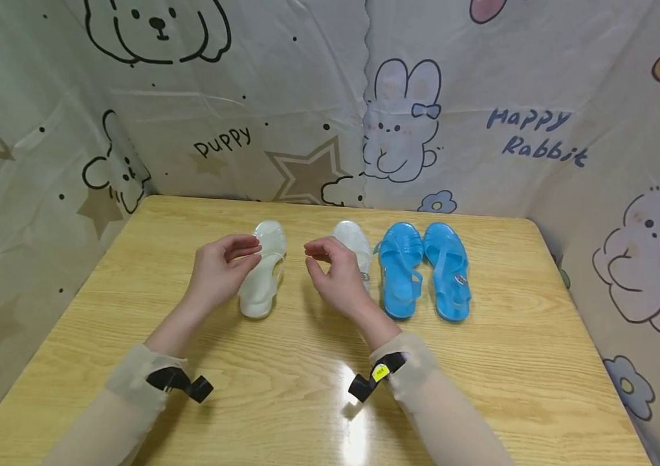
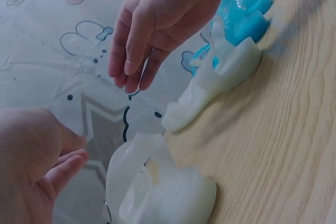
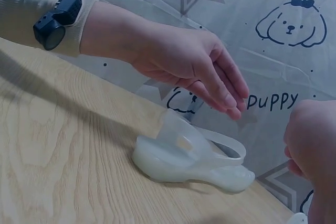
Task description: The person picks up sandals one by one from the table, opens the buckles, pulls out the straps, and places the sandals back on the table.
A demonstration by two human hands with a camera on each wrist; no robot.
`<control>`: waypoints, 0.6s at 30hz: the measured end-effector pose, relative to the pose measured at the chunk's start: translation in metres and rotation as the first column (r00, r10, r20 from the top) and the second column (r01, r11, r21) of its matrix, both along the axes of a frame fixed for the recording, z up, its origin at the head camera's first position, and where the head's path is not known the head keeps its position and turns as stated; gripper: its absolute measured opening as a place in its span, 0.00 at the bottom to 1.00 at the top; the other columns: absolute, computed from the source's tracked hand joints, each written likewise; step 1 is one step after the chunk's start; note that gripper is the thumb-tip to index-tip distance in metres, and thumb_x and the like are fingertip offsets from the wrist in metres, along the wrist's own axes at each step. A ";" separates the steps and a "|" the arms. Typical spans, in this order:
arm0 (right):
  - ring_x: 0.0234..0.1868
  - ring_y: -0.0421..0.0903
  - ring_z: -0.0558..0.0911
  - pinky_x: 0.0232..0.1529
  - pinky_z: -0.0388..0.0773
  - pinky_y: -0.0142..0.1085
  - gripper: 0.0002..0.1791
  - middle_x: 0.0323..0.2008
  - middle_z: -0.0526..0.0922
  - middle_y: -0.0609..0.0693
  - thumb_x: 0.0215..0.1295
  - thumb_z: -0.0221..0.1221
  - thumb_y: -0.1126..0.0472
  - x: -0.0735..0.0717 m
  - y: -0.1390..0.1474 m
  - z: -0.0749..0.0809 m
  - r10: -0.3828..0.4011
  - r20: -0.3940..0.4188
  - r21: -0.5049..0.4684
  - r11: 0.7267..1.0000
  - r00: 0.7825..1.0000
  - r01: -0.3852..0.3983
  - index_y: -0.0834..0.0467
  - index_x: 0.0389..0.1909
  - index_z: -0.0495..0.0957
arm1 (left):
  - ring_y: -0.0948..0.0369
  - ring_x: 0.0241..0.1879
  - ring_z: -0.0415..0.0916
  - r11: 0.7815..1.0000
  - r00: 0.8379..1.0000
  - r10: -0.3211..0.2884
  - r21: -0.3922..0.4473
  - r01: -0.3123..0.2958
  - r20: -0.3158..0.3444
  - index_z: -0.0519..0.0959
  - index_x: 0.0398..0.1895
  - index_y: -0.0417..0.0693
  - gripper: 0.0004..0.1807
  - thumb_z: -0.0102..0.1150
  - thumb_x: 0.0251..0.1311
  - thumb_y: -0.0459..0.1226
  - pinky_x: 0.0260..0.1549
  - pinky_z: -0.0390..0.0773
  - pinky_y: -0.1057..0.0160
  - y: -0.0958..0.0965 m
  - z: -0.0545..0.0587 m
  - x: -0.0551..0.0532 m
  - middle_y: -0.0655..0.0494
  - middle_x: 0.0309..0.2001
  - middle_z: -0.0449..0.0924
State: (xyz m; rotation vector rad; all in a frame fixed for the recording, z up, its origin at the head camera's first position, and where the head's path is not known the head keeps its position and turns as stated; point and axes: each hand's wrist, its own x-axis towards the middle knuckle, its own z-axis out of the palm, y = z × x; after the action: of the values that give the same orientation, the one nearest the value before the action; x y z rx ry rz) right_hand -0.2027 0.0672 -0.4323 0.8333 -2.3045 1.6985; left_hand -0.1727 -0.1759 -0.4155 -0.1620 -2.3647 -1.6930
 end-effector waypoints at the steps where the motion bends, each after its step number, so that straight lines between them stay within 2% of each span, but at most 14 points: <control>1: 0.53 0.56 0.85 0.59 0.82 0.45 0.11 0.51 0.84 0.62 0.71 0.62 0.76 -0.001 -0.002 -0.001 0.002 -0.001 -0.003 1.000 1.000 -0.002 0.69 0.52 0.82 | 0.46 0.54 0.86 1.000 1.000 0.001 0.006 -0.001 0.002 0.81 0.54 0.26 0.15 0.67 0.64 0.21 0.50 0.84 0.66 -0.002 0.000 0.001 0.35 0.52 0.85; 8: 0.53 0.60 0.85 0.59 0.82 0.51 0.11 0.50 0.85 0.64 0.70 0.62 0.76 -0.006 -0.009 -0.005 0.025 -0.012 -0.035 0.999 1.000 -0.025 0.71 0.51 0.81 | 0.46 0.54 0.85 1.000 1.000 0.003 0.009 -0.003 0.006 0.81 0.55 0.27 0.17 0.67 0.64 0.21 0.49 0.84 0.67 -0.011 -0.002 0.004 0.35 0.53 0.84; 14: 0.54 0.56 0.85 0.59 0.82 0.47 0.11 0.51 0.85 0.61 0.71 0.63 0.75 -0.004 -0.013 -0.005 0.026 0.037 0.000 1.000 0.999 -0.026 0.69 0.53 0.81 | 0.46 0.55 0.85 1.000 1.000 0.009 -0.011 -0.009 0.014 0.80 0.57 0.28 0.18 0.67 0.64 0.20 0.48 0.83 0.68 -0.019 -0.004 0.009 0.35 0.54 0.84; 18: 0.54 0.57 0.85 0.60 0.82 0.47 0.12 0.52 0.84 0.60 0.72 0.62 0.75 -0.006 -0.014 -0.006 0.037 0.045 0.013 0.999 0.998 -0.038 0.69 0.53 0.81 | 0.44 0.56 0.84 1.000 1.000 0.015 -0.012 -0.015 0.022 0.80 0.58 0.27 0.18 0.67 0.65 0.21 0.49 0.83 0.68 -0.022 -0.005 0.010 0.34 0.55 0.83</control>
State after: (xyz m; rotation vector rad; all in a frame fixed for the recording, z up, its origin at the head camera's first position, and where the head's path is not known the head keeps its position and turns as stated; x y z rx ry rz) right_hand -0.2087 0.0528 -0.4379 0.8549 -2.3463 1.7354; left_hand -0.1631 -0.1981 -0.4208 -0.1274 -2.3860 -1.6829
